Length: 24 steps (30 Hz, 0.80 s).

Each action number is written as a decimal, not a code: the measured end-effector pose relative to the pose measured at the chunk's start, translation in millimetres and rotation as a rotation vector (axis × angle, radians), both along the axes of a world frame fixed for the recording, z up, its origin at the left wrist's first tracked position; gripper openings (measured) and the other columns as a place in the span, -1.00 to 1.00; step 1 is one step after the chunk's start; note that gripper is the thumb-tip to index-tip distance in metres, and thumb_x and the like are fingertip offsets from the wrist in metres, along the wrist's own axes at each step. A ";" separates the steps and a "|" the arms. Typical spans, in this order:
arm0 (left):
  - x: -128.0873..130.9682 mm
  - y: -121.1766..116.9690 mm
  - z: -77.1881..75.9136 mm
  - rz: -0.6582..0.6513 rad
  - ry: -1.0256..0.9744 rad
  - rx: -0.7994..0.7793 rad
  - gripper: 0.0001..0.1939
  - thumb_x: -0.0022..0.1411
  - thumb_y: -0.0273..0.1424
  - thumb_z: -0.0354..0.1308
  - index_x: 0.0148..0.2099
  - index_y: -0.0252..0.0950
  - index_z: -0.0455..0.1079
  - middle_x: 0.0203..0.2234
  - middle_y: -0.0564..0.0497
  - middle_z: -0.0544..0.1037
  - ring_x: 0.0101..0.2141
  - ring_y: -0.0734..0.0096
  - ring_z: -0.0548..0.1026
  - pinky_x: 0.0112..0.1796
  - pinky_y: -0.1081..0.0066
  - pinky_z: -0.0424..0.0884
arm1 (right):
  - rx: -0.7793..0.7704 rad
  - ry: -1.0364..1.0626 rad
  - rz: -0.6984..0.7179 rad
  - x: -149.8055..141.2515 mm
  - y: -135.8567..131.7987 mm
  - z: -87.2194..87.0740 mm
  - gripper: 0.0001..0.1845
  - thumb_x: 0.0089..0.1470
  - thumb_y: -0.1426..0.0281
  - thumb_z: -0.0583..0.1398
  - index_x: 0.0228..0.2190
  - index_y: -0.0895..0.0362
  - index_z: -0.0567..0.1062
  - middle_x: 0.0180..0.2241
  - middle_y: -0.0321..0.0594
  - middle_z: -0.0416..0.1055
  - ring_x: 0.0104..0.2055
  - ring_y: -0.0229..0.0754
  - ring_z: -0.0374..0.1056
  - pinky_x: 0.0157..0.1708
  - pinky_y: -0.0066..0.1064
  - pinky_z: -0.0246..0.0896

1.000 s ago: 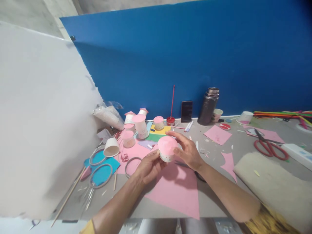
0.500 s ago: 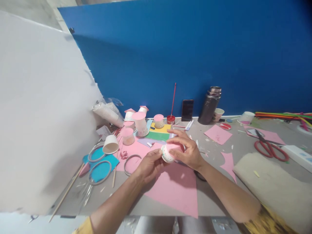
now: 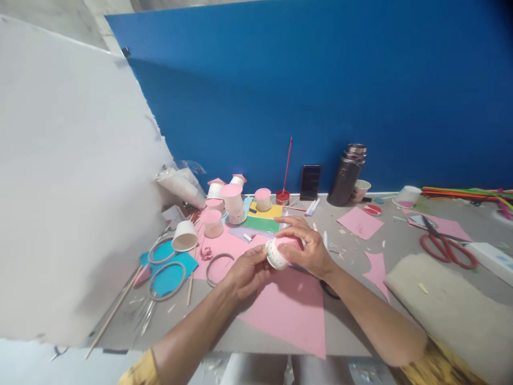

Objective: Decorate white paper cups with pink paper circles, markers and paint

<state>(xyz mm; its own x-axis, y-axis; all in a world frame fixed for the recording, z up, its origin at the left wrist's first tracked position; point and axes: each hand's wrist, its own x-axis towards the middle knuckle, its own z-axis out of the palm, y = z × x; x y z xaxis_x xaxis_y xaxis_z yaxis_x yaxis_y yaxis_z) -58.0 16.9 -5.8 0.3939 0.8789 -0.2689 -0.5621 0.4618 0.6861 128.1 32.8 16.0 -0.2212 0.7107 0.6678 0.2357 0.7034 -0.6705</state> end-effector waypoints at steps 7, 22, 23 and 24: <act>0.8 2.1 2.5 0.094 -0.032 0.010 -0.89 0.28 -0.55 0.26 -0.13 -0.44 0.55 -0.27 -0.14 0.63 -0.33 0.37 0.58 -0.24 0.39 0.56 | -0.051 0.082 0.080 7.7 1.0 2.8 -0.42 0.11 0.04 0.34 0.11 0.00 0.52 0.24 -0.04 0.39 0.30 0.14 0.23 0.28 0.04 0.11; -2.6 7.4 5.1 0.271 -0.213 0.051 -0.89 0.27 -0.61 0.24 -0.16 -0.38 0.53 -0.16 -0.15 0.65 -0.14 0.30 0.62 -0.01 0.32 0.55 | -0.496 0.208 0.242 1.3 17.1 -22.2 -0.46 0.06 0.19 0.40 0.06 0.05 0.52 0.03 -0.09 0.52 0.01 0.00 0.43 0.01 -0.15 0.38; -2.4 7.5 4.7 0.271 -0.215 0.045 -0.90 0.26 -0.61 0.25 -0.18 -0.38 0.52 -0.18 -0.15 0.65 -0.15 0.30 0.62 -0.03 0.32 0.55 | -0.504 0.204 0.238 -1.3 15.4 -22.7 -0.47 0.06 0.19 0.41 0.05 0.05 0.53 0.01 -0.10 0.53 0.00 -0.01 0.42 0.02 -0.16 0.36; -2.2 7.4 3.8 0.266 -0.218 0.036 -0.91 0.24 -0.61 0.26 -0.20 -0.38 0.51 -0.20 -0.14 0.64 -0.17 0.30 0.62 -0.06 0.32 0.56 | -0.519 0.216 0.238 -3.7 14.3 -23.3 -0.48 0.05 0.19 0.41 0.03 0.06 0.55 -0.02 -0.11 0.54 -0.01 -0.02 0.42 0.03 -0.18 0.34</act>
